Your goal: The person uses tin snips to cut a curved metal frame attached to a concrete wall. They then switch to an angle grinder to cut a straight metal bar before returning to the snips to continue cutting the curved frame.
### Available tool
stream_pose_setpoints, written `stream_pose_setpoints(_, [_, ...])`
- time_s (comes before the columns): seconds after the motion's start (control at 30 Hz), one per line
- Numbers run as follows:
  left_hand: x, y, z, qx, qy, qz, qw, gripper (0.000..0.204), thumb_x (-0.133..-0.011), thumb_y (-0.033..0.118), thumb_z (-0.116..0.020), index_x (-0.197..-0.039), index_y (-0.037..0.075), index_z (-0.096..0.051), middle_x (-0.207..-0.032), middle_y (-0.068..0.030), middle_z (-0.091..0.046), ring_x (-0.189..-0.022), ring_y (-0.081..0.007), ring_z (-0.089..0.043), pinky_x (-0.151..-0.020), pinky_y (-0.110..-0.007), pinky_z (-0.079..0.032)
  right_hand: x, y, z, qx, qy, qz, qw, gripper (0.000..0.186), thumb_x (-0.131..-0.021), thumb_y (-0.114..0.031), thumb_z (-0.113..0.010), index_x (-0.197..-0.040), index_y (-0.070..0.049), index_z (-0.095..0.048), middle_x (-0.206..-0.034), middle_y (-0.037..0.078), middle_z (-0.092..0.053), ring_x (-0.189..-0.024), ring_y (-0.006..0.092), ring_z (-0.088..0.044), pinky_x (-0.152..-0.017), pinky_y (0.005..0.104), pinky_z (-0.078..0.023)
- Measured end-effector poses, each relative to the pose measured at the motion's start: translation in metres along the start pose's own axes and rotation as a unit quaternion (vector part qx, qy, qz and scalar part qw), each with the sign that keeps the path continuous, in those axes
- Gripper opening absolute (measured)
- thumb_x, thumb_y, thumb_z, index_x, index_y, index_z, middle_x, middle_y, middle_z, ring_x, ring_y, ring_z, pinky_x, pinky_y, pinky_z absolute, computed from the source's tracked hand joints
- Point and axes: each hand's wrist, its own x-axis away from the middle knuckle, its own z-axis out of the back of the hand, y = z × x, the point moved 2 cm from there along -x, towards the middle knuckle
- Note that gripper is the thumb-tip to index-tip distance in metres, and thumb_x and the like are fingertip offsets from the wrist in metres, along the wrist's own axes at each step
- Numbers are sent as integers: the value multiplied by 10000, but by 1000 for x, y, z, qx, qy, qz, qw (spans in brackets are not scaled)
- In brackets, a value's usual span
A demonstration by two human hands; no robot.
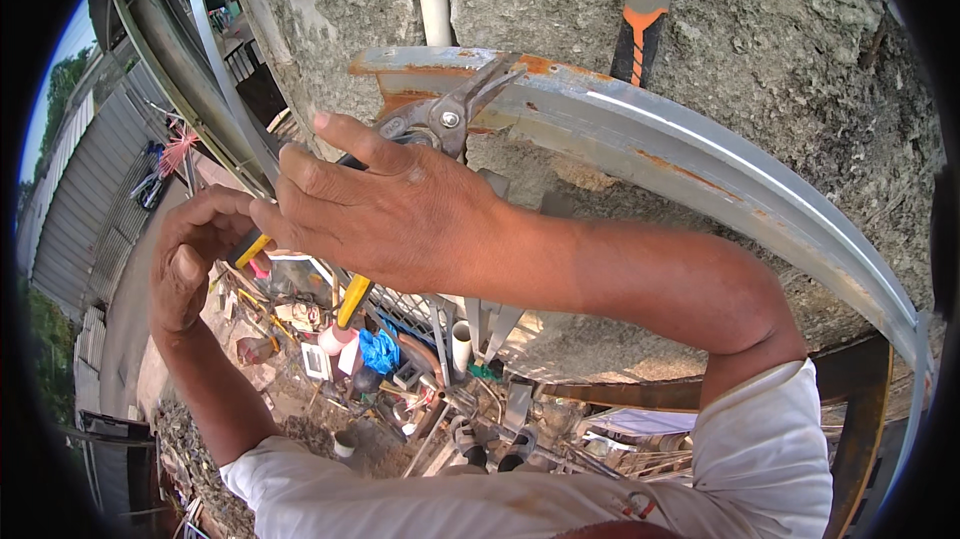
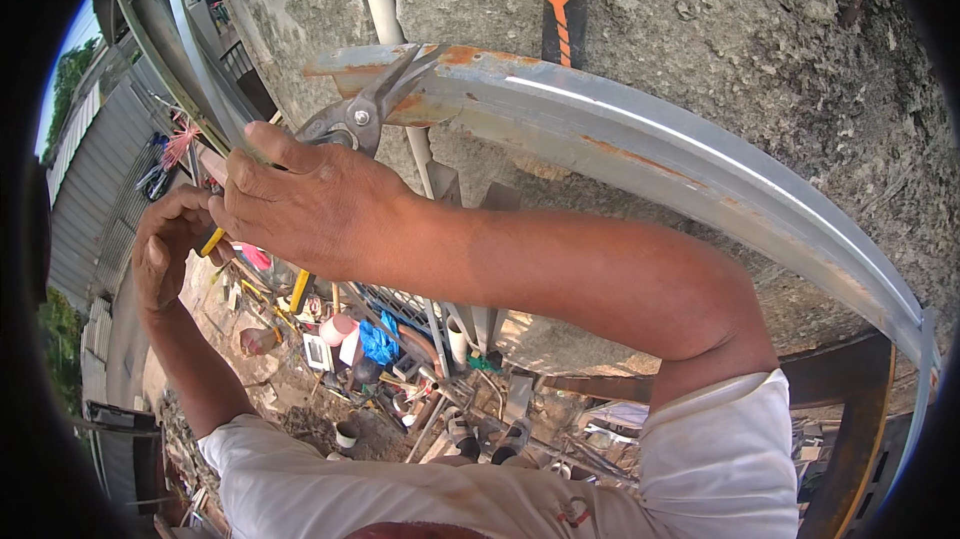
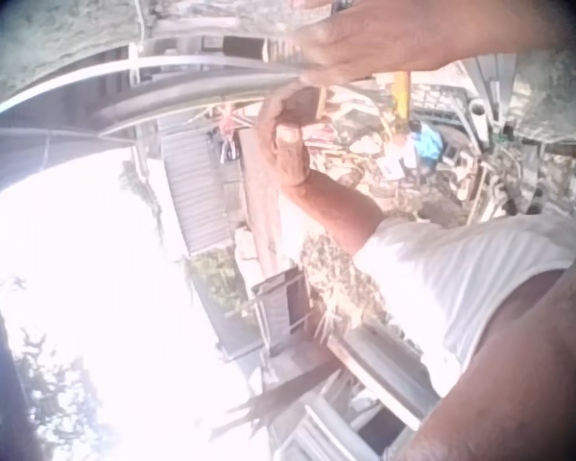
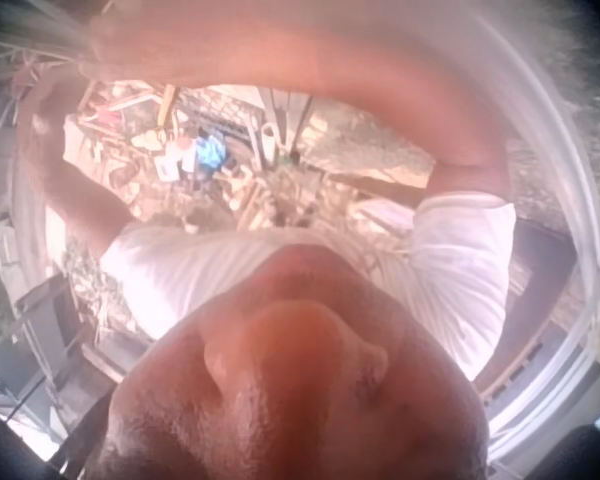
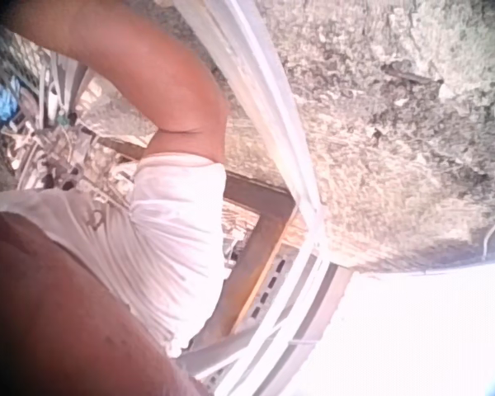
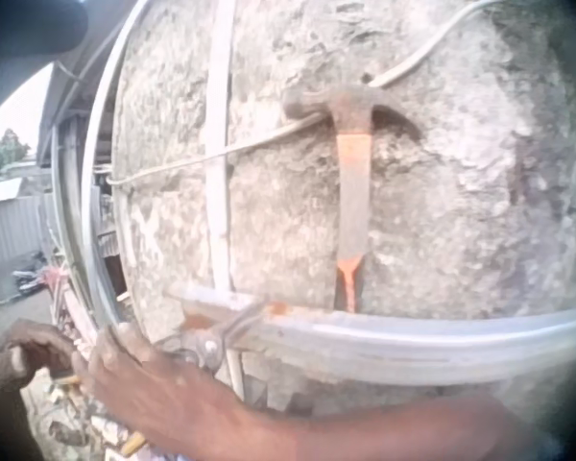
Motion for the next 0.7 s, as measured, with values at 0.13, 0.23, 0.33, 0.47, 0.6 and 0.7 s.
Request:
stream_pose_setpoints(0.13, [0,12,-39,-204,45,74,975,489,-910,340,-710,-1142,-77,-606,-942,-107,-654,-856,-132,-589,-751,-282,-464,8,-13,4,38,0,-16,999,454,-948,-278,-538,-1382,-149,-502,-1168,2,-564,-1310,185,-437,-1191,486,-198])
stream_pose_setpoints(0.23, [-3,8,-37,-198,46,-54,978,398,-944,252,-661,-1159,-77,-599,-926,-95,-641,-833,-120,-559,-730,-270,-446,13,-15,15,38,7,-32,999,511,-959,-307,-522,-1431,-135,-436,-1242,15,-531,-1320,204,-430,-1183,512,-209])
stream_pose_setpoints(0.33, [11,3,-36,-183,110,-35,976,334,-935,187,-651,-1147,-68,-613,-923,-50,-617,-822,-107,-530,-728,-250,-415,25,-24,33,-65,78,-148,984,655,-921,-311,-621,-1462,-83,-332,-1329,110,-444,-1314,285,-426,-1161,530,-247])
stream_pose_setpoints(0.47, [15,9,-33,-164,121,50,978,327,-924,192,-672,-1139,-51,-633,-936,-25,-603,-844,-89,-514,-729,-236,-401,69,-54,55,-545,196,-454,677,815,-852,-309,-770,-1433,-9,-283,-1367,245,-362,-1264,375,-444,-1099,530,-318])
stream_pose_setpoints(0.6, [-2,20,-46,-156,113,102,976,313,-935,224,-674,-1106,-39,-655,-891,-14,-592,-811,-89,-499,-713,-239,-395,61,-73,36,-811,157,-474,304,686,-945,-317,-695,-1386,6,-280,-1214,178,-457,-1135,241,-546,-944,422,-502])
stream_pose_setpoints(0.7, [-12,37,-50,-204,81,135,966,303,-939,230,-673,-1088,-34,-665,-878,-8,-594,-801,-90,-495,-699,-247,-391,47,-75,16,-848,153,-432,264,573,-983,-269,-645,-1371,-25,-301,-1105,139,-561,-994,199,-641,-800,333,-567])
